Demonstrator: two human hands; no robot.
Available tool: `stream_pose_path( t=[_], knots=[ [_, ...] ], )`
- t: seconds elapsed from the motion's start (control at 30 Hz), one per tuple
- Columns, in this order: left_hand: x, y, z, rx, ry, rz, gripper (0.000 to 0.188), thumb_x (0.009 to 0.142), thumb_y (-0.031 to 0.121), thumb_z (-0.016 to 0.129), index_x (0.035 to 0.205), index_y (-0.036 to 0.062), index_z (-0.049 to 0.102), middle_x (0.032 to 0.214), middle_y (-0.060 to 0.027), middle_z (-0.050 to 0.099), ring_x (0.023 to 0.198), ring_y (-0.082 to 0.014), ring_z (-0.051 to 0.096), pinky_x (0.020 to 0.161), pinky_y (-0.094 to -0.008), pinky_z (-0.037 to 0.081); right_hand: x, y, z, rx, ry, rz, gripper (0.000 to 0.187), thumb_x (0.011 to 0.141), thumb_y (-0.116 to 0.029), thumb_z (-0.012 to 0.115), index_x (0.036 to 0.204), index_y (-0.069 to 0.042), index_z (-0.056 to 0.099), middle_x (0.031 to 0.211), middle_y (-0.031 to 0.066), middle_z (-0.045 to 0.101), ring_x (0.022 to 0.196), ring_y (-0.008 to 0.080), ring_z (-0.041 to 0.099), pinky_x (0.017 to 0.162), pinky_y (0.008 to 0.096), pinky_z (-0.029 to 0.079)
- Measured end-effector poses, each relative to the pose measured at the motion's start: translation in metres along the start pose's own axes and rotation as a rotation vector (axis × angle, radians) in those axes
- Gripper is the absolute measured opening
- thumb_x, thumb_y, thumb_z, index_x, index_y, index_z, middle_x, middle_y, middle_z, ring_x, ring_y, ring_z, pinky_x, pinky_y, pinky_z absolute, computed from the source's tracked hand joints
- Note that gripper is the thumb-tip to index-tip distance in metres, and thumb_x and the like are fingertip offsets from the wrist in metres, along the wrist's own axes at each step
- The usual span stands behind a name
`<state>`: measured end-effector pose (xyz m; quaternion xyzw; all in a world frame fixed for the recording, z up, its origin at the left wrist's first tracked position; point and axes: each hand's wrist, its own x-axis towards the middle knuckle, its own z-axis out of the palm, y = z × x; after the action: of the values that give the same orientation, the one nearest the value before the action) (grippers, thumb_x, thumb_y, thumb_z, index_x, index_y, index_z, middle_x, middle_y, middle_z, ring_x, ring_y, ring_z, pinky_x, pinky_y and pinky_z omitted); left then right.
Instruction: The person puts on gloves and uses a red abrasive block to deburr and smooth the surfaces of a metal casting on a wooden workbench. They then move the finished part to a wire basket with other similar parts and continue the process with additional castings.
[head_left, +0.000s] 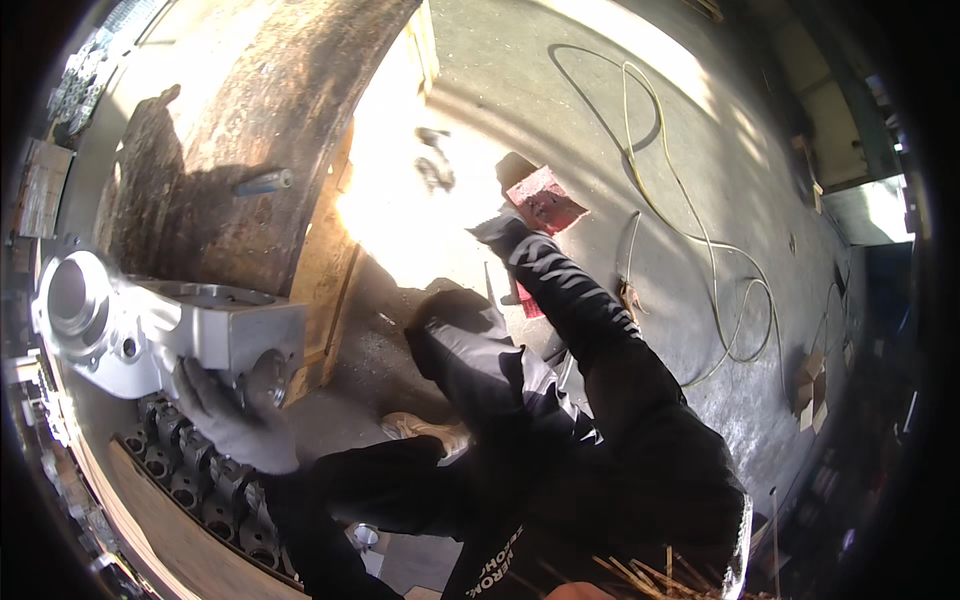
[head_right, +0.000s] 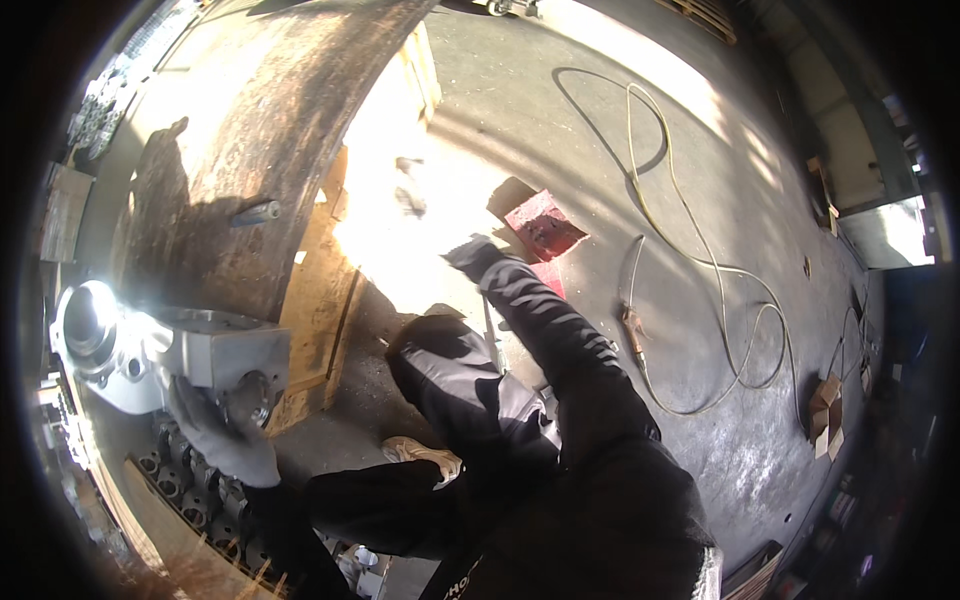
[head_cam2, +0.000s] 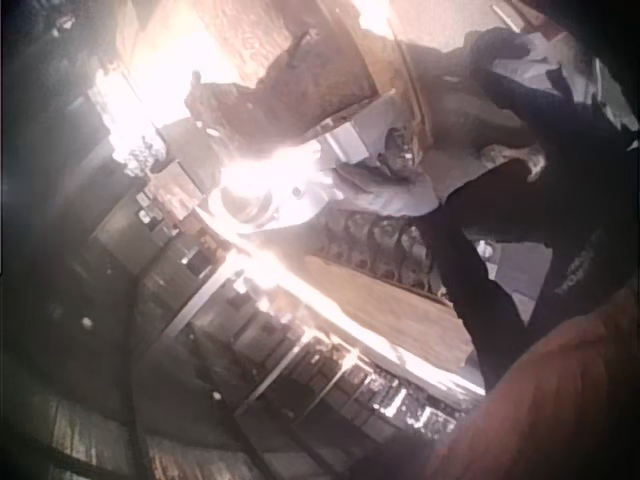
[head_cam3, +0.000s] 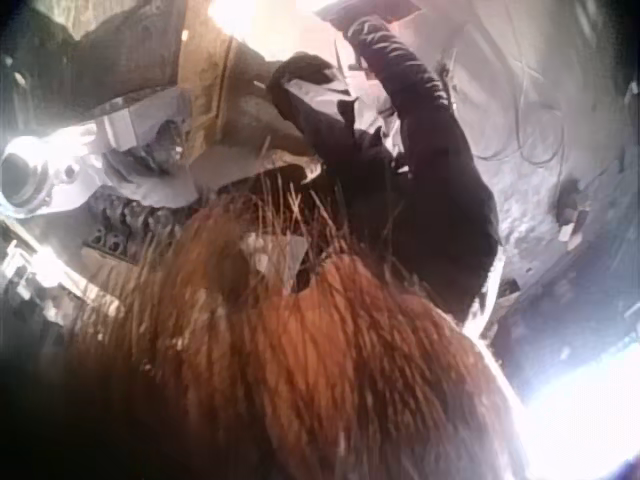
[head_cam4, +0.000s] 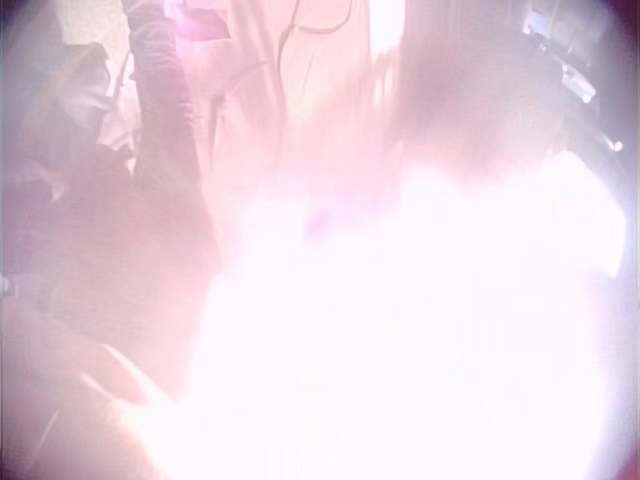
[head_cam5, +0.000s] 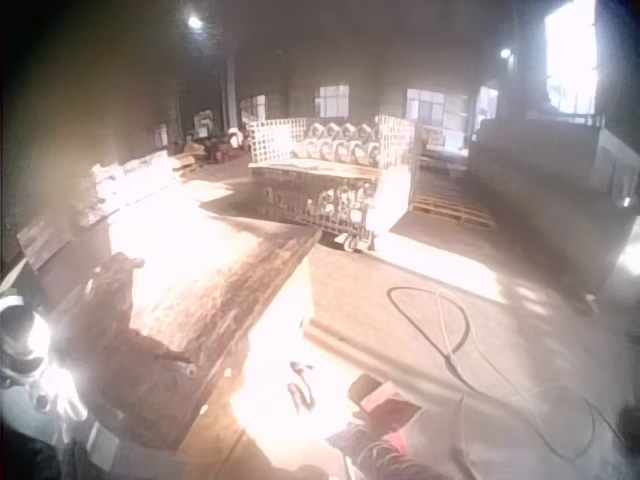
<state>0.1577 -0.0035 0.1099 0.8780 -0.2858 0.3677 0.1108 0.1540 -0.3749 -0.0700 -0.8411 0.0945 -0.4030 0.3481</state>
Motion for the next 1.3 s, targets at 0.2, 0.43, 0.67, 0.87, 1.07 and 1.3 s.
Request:
stream_pose_path(
  t=[0.2, 0.43, 0.67, 0.87, 1.07, 1.3],
  knots=[
    [-0.003, 0.002, -0.003, 0.023, -0.094, -0.042, 0.054, 0.106, 0.033, 0.044, 0.146, -0.003, 0.042, 0.147, -0.0244, 0.046, 0.135, -0.0439, 0.046, 0.11, -0.054, 0.04, -0.23, 0.14, -0.074, -0.226, -0.176, 0.935, 0.034, 0.084, -0.006, 0.068, 0.118, -0.001, 0.065, 0.097, 0.0118, 0.069, 0.089, 0.0237, 0.067, 0.084, 0.0329, 0.054],
    [-0.011, 0.007, 0.009, 0.023, 0.009, -0.195, 0.07, 0.104, 0.053, 0.031, 0.147, -0.0002, 0.044, 0.147, -0.0261, 0.046, 0.135, -0.0429, 0.046, 0.108, -0.0556, 0.042, -0.361, 0.138, -0.081, -0.909, -0.944, 0.979, 0.087, 0.082, -0.026, 0.069, 0.156, -0.016, 0.025, 0.158, 0.0139, 0.031, 0.146, 0.0324, 0.032, 0.119, 0.0457, 0.026],
    [-0.013, 0.008, 0.006, -0.011, -0.027, -0.19, 0.068, 0.105, 0.05, 0.03, 0.148, -0.0018, 0.04, 0.147, -0.0273, 0.045, 0.136, -0.0445, 0.045, 0.108, -0.0565, 0.041, -0.336, 0.141, -0.085, -0.771, -0.805, 0.574, 0.03, 0.086, -0.02, 0.064, 0.115, -0.014, 0.068, 0.128, 0.0094, 0.059, 0.127, 0.029, 0.05, 0.115, 0.0479, 0.031],
    [0.004, 0.014, -0.007, -0.061, -0.067, -0.114, 0.057, 0.104, 0.037, 0.041, 0.143, -0.0038, 0.048, 0.146, -0.0303, 0.043, 0.132, -0.0478, 0.046, 0.11, -0.053, 0.04, -0.232, 0.097, -0.122, -0.45, 0.109, 0.602, 0.013, 0.092, -0.015, 0.063, 0.102, -0.009, 0.071, 0.104, 0.0133, 0.069, 0.099, 0.0365, 0.064, 0.09, 0.0425, 0.05],
    [-0.008, 0.061, -0.02, -0.238, 0.115, 0.244, 0.053, 0.102, 0.03, 0.051, 0.143, -0.0019, 0.045, 0.15, -0.0209, 0.042, 0.138, -0.0394, 0.043, 0.107, -0.052, 0.046, -0.111, 0.022, -0.171, 0.334, 0.445, 0.662, 0.027, 0.107, -0.024, 0.051, 0.112, 0.0, 0.064, 0.094, 0.0018, 0.065, 0.087, 0.0086, 0.054, 0.082, 0.0261, 0.046],
    [-0.025, 0.157, -0.008, -0.92, -0.238, -0.202, 0.097, 0.083, 0.039, 0.079, 0.155, 0.0032, 0.024, 0.155, -0.026, 0.032, 0.143, -0.0407, 0.035, 0.116, -0.0489, 0.035, -0.046, -0.147, -0.155, 0.75, 0.219, 0.665, 0.026, 0.108, -0.025, 0.049, 0.115, -0.003, 0.061, 0.101, -0.0003, 0.064, 0.091, 0.0074, 0.056, 0.081, 0.0238, 0.048]
  ],
)
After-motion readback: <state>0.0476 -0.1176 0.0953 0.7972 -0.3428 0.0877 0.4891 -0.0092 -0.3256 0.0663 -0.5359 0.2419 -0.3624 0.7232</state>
